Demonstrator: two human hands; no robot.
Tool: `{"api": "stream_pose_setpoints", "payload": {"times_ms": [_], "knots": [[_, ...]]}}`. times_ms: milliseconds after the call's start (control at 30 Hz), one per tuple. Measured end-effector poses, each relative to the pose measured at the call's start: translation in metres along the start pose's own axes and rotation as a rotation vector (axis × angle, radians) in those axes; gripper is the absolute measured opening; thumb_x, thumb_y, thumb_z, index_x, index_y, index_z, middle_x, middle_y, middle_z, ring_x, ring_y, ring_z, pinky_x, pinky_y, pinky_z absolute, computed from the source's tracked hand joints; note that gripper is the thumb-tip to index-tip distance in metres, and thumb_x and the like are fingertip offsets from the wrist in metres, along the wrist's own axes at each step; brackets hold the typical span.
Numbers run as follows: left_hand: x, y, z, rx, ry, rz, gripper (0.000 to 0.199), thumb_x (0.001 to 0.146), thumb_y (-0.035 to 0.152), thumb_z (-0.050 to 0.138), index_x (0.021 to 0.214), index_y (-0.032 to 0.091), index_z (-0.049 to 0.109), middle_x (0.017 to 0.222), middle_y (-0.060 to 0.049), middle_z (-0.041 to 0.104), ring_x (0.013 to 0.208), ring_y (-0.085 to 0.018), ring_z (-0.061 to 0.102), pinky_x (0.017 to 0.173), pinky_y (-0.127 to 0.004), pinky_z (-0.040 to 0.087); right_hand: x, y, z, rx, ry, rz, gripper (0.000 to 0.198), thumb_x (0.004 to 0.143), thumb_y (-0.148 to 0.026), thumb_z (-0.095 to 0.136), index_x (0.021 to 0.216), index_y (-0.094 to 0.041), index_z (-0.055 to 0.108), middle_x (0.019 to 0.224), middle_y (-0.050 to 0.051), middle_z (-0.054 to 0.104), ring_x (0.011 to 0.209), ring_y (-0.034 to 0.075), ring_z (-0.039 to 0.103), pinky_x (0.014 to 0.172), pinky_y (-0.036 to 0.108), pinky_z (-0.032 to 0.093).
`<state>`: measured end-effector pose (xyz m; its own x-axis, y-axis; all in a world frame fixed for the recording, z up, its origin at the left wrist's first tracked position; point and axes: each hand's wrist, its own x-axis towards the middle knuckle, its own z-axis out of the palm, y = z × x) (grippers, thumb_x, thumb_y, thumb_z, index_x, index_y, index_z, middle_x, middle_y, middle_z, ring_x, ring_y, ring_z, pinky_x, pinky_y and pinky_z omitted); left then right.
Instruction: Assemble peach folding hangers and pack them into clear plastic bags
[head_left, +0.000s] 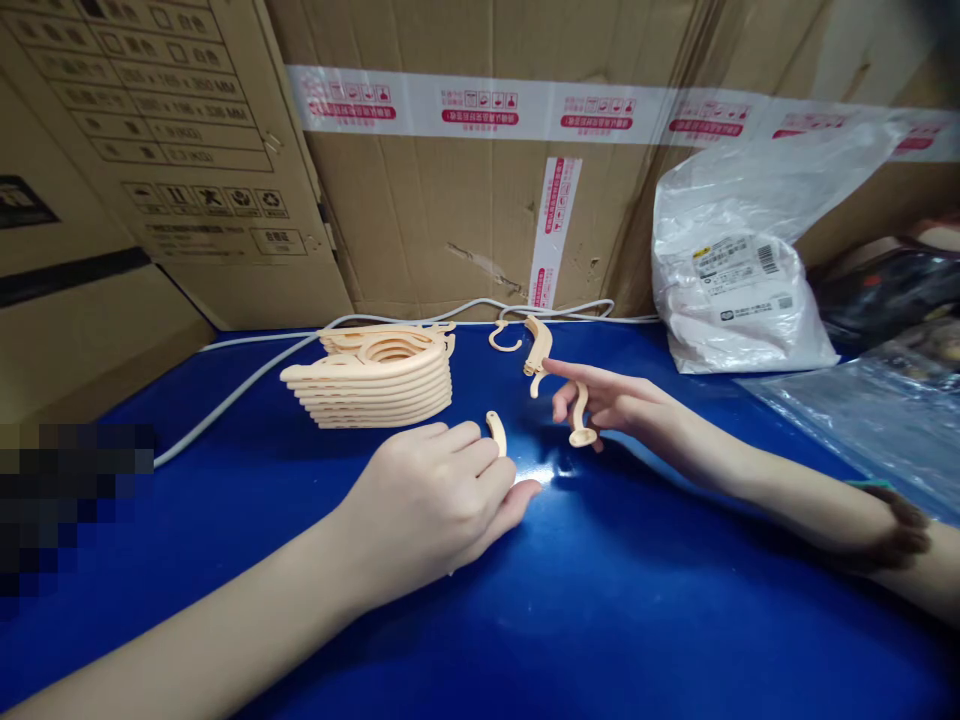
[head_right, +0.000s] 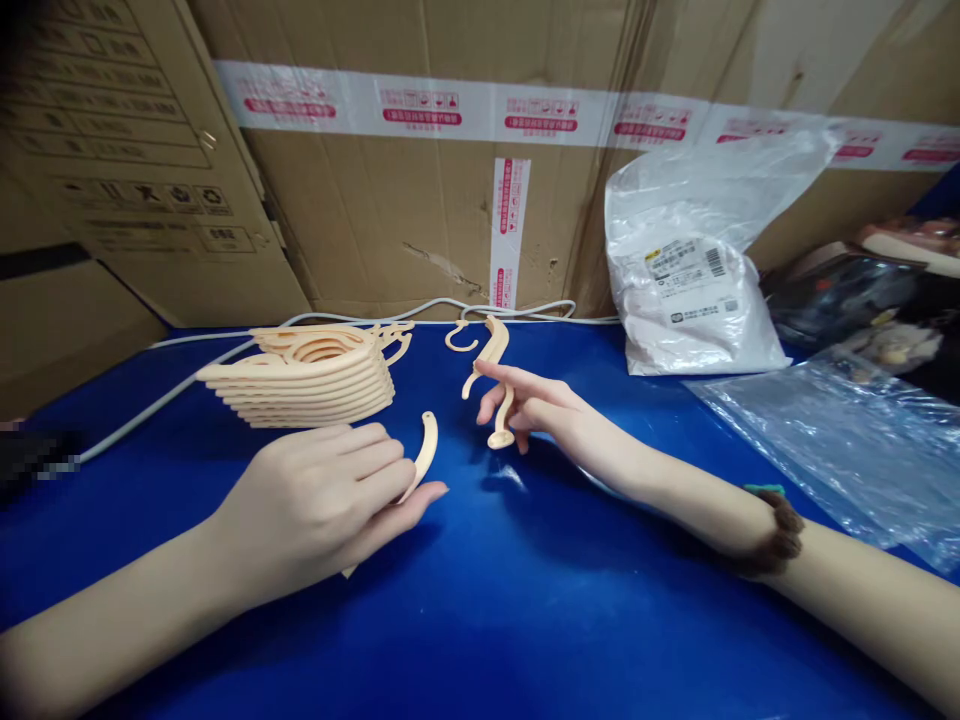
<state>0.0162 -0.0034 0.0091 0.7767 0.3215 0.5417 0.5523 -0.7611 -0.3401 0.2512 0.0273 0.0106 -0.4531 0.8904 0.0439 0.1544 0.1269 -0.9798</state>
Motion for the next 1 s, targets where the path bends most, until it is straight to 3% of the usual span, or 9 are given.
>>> {"api": "stream_pose_setpoints", "payload": {"times_ms": [167, 333, 400, 567, 667, 800, 900, 1000], "knots": [[0.0, 0.001, 0.002, 0.137, -0.103, -0.202, 0.033, 0.085, 0.046, 0.064, 0.073, 0.014, 0.062, 0.066, -0.005, 0.06, 0.065, -0.024, 0.061, 0.053, -0.032, 0.039, -0.003, -0.003, 0.009, 0.016, -0.052, 0.064, 0.05, 0.088, -0.026, 0.057, 0.137, -0.018, 0.05, 0.093, 0.003, 0.06, 0.066, 0.009, 0.051, 0.054, 0.023, 0.04], [-0.002, -0.003, 0.006, -0.327, -0.356, -0.562, 0.008, 0.088, 0.028, 0.058, 0.088, 0.02, 0.061, 0.081, 0.001, 0.064, 0.074, -0.018, 0.062, 0.057, -0.026, 0.039, -0.002, 0.006, 0.014, 0.051, -0.14, 0.02, 0.041, 0.089, -0.026, 0.061, 0.128, -0.019, 0.052, 0.091, 0.001, 0.064, 0.069, 0.01, 0.057, 0.061, 0.025, 0.046], [-0.004, -0.003, 0.007, -0.484, -0.407, -0.643, 0.008, 0.085, 0.02, 0.056, 0.092, 0.022, 0.06, 0.08, 0.003, 0.063, 0.074, -0.015, 0.061, 0.059, -0.025, 0.039, -0.001, 0.009, 0.016, 0.063, -0.149, 0.028, 0.036, 0.088, -0.026, 0.064, 0.122, -0.019, 0.055, 0.089, 0.001, 0.066, 0.071, 0.011, 0.06, 0.063, 0.025, 0.047], [-0.005, -0.001, 0.009, -0.6, -0.354, -0.594, 0.028, 0.081, 0.013, 0.052, 0.107, 0.021, 0.059, 0.083, 0.001, 0.058, 0.072, -0.015, 0.056, 0.061, -0.026, 0.04, 0.0, 0.009, 0.016, 0.164, -0.12, 0.052, 0.02, 0.083, -0.023, 0.07, 0.102, -0.018, 0.064, 0.087, 0.0, 0.071, 0.073, 0.009, 0.063, 0.069, 0.024, 0.047], [-0.004, 0.0, 0.01, -0.581, -0.292, -0.504, 0.024, 0.081, 0.012, 0.049, 0.101, 0.018, 0.061, 0.085, -0.001, 0.056, 0.071, -0.015, 0.054, 0.061, -0.026, 0.039, 0.001, 0.009, 0.014, 0.228, -0.121, 0.084, 0.011, 0.08, -0.021, 0.073, 0.085, -0.017, 0.065, 0.086, 0.001, 0.072, 0.075, 0.01, 0.064, 0.075, 0.025, 0.048], [-0.003, 0.0, 0.01, -0.551, -0.251, -0.437, 0.019, 0.085, 0.016, 0.046, 0.098, 0.017, 0.06, 0.088, -0.001, 0.053, 0.068, -0.014, 0.053, 0.059, -0.027, 0.039, 0.003, 0.013, 0.012, 0.28, -0.084, 0.078, 0.014, 0.075, -0.017, 0.077, 0.073, -0.017, 0.063, 0.087, 0.0, 0.072, 0.078, 0.01, 0.065, 0.078, 0.025, 0.048], [-0.003, 0.0, 0.009, -0.53, -0.263, -0.427, 0.016, 0.09, 0.022, 0.044, 0.091, 0.018, 0.059, 0.087, 0.0, 0.052, 0.064, -0.013, 0.052, 0.056, -0.027, 0.037, 0.004, 0.016, 0.009, 0.318, -0.048, 0.104, 0.012, 0.073, -0.018, 0.079, 0.079, -0.019, 0.069, 0.083, -0.002, 0.071, 0.078, 0.009, 0.065, 0.079, 0.024, 0.048], [-0.003, 0.001, 0.007, -0.504, -0.273, -0.394, 0.024, 0.097, 0.028, 0.038, 0.086, 0.018, 0.056, 0.086, -0.001, 0.052, 0.064, -0.013, 0.053, 0.055, -0.027, 0.037, 0.004, 0.016, 0.007, 0.35, -0.032, 0.16, 0.03, 0.068, -0.018, 0.082, 0.097, -0.021, 0.074, 0.085, -0.002, 0.072, 0.078, 0.009, 0.067, 0.081, 0.024, 0.049]]}}
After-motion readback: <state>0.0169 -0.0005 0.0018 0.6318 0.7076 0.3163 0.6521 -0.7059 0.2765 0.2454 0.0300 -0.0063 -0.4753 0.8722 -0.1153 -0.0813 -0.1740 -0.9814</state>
